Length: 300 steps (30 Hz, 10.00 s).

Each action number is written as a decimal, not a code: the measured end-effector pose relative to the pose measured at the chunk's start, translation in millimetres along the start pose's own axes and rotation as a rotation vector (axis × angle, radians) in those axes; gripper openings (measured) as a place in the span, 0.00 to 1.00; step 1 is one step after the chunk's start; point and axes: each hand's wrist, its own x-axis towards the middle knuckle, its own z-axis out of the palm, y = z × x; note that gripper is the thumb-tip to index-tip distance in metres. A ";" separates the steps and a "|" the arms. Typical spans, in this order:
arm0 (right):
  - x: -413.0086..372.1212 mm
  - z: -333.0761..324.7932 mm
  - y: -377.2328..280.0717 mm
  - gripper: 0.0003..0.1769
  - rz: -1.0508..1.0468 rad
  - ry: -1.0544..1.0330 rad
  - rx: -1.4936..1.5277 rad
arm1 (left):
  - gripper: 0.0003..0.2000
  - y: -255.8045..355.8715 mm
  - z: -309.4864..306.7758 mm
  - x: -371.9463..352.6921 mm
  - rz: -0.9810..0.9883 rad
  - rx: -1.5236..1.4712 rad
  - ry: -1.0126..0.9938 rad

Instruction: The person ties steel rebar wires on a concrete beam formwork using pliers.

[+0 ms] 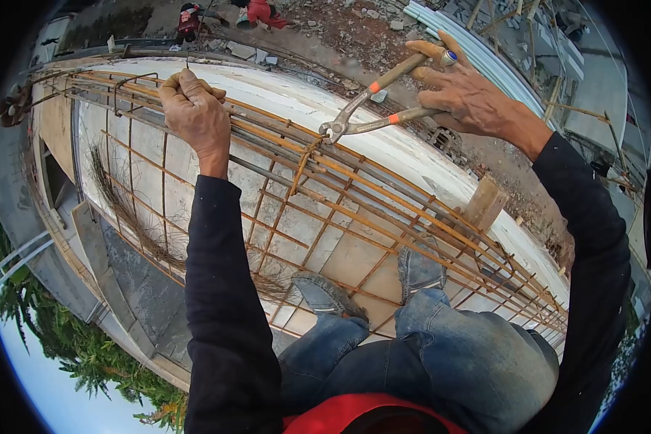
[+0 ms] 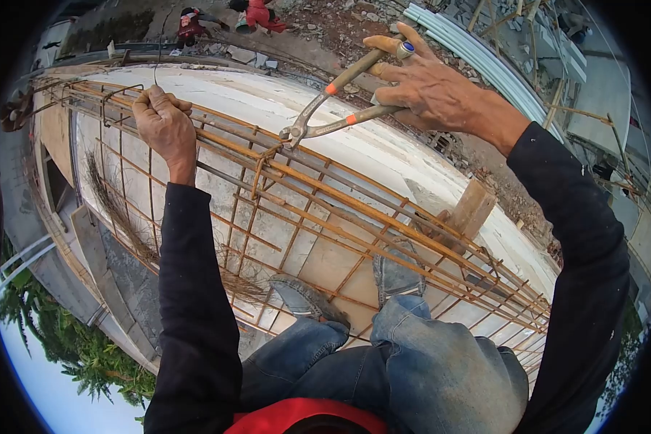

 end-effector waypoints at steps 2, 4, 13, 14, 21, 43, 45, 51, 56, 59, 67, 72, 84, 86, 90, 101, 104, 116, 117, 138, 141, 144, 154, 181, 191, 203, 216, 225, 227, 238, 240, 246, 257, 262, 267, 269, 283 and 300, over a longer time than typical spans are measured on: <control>3.6 -3.9 1.0 0.14 0.012 -0.040 -0.005 | 0.13 0.3 0.4 0.5 -0.007 -0.023 0.006; 7.4 -6.5 3.1 0.14 -0.082 -0.016 -0.073 | 0.13 0.7 -0.6 0.1 0.002 0.025 0.000; 57.2 -51.9 14.7 0.09 -0.168 -0.427 0.053 | 0.15 -1.4 0.7 0.9 0.027 0.022 0.017; 69.5 -61.9 15.4 0.09 -0.166 -0.428 0.052 | 0.15 -0.7 1.4 1.1 0.028 0.021 0.016; 116.9 -74.5 30.7 0.07 0.147 -0.920 0.495 | 0.15 3.1 2.2 0.2 0.023 0.132 0.035; 139.0 -74.1 44.5 0.35 0.373 -1.053 0.447 | 0.41 69.8 110.8 -16.9 -0.192 0.160 -1.495; 136.3 -66.2 50.8 0.34 0.350 -1.041 0.492 | 0.34 71.4 117.9 -14.2 -0.173 0.297 -1.632; 124.7 -81.0 36.3 0.40 0.117 -0.798 0.127 | 0.14 57.3 133.9 -13.6 -0.093 0.292 -1.689; 62.1 -52.8 23.1 0.54 -0.220 0.179 -0.366 | 0.12 50.5 137.9 -11.1 -0.217 0.176 -1.730; 49.5 -27.2 37.5 0.39 -0.275 0.200 -0.432 | 0.12 46.7 139.2 -12.2 -0.330 0.058 -1.785; 87.9 -59.6 33.6 0.25 -0.349 0.076 -0.194 | 0.19 46.3 117.5 0.8 -0.291 0.007 -1.697; 114.7 -75.9 37.8 0.26 -0.259 -0.401 -0.189 | 0.30 61.0 98.7 10.1 -0.052 0.083 -1.570; 100.2 -103.3 2.1 0.21 -0.081 -0.404 -0.089 | 0.14 43.2 130.3 -12.3 -0.071 0.098 -1.635; 81.2 -87.9 -4.3 0.20 -0.128 -0.264 -0.275 | 0.14 41.9 127.7 -6.1 -0.147 0.013 -1.708; 78.0 -49.9 20.9 0.20 -0.224 -0.023 -0.439 | 0.16 34.8 132.7 -2.3 -0.247 -0.226 -1.742; 104.2 -68.2 17.8 0.11 0.090 -0.764 -0.023 | 0.38 7.6 132.5 -11.7 -0.295 -0.181 -1.650; 102.7 -76.5 21.2 0.14 0.249 -1.060 0.049 | 0.42 36.4 118.2 6.0 -0.077 -0.016 -1.460; 0.1 -122.8 -7.9 0.39 0.679 -0.674 0.838 | 0.37 104.9 -78.2 94.7 -0.295 -0.373 -0.684; -9.5 -119.6 -18.3 0.39 0.708 -0.681 0.854 | 0.36 106.2 -103.6 90.8 -0.305 -0.298 -0.654; -48.9 58.6 -280.8 0.32 0.311 0.155 0.734 | 0.17 136.8 -235.3 -159.3 -0.700 -0.043 -0.875; -35.4 -0.1 -271.5 0.34 0.123 0.545 0.752 | 0.19 151.7 -217.2 -163.9 -0.612 -0.019 -0.964; -30.7 -18.8 -276.9 0.31 -0.006 0.451 0.741 | 0.22 155.0 -201.0 -167.1 -0.447 0.006 -1.037; -57.4 -12.2 -275.6 0.22 0.549 -0.138 1.449 | 0.24 136.5 -194.0 -210.8 -0.699 -0.332 -1.050; -59.5 21.7 -269.8 0.14 0.412 -0.097 1.131 | 0.16 64.0 -253.8 -145.1 -0.657 -0.185 -1.214; -23.9 83.9 -271.6 0.10 0.244 0.248 0.447 | 0.16 0.8 -343.7 -97.8 -0.523 0.132 -0.195; -24.3 116.3 -290.5 0.36 0.357 0.016 0.279 | 0.60 -154.7 -333.8 -153.2 -1.130 0.567 0.099; -18.0 104.0 -282.0 0.36 0.455 -0.016 0.434 | 0.27 -161.7 -325.1 -146.1 -0.984 0.348 0.632; -11.4 55.5 -287.3 0.37 0.538 -0.080 0.661 | 0.31 -59.5 -354.8 -109.2 -0.554 -0.419 0.769; -15.3 55.7 -286.9 0.37 0.448 -0.027 0.699 | 0.20 -31.2 -367.2 -100.8 -0.419 -0.489 0.805; -16.7 -32.9 -249.4 0.38 0.347 0.131 0.895 | 0.09 114.6 -452.1 -63.8 0.062 -0.368 0.992; -22.4 -58.4 -228.5 0.38 0.482 0.132 0.969 | 0.09 118.3 -460.2 -61.8 0.078 -0.294 0.985; -63.7 -107.8 -168.1 0.39 0.734 0.257 0.825 | 0.07 112.6 -485.2 -64.7 0.078 -0.167 1.023; -196.7 -156.6 -172.9 0.16 1.173 0.314 0.883 | 0.03 172.6 -513.0 -96.7 -0.640 0.209 0.686; -250.3 -221.0 -238.1 0.19 1.421 0.136 0.897 | 0.05 208.4 -563.3 -151.3 -0.767 0.675 0.431; -328.8 -277.7 -265.8 0.20 1.499 0.085 0.846 | 0.09 313.0 -599.9 -205.5 -0.889 1.084 0.177; -343.6 -286.9 -260.5 0.20 1.555 0.138 0.760 | 0.10 355.5 -610.0 -230.4 -1.018 1.114 0.098; -279.2 -536.2 -285.8 0.25 1.499 0.162 0.699 | 0.16 565.1 -566.1 -380.3 -1.332 0.804 0.068; -132.1 -507.6 -281.4 0.20 1.402 0.162 0.797 | 0.20 503.1 -589.9 -331.8 -1.579 0.562 0.208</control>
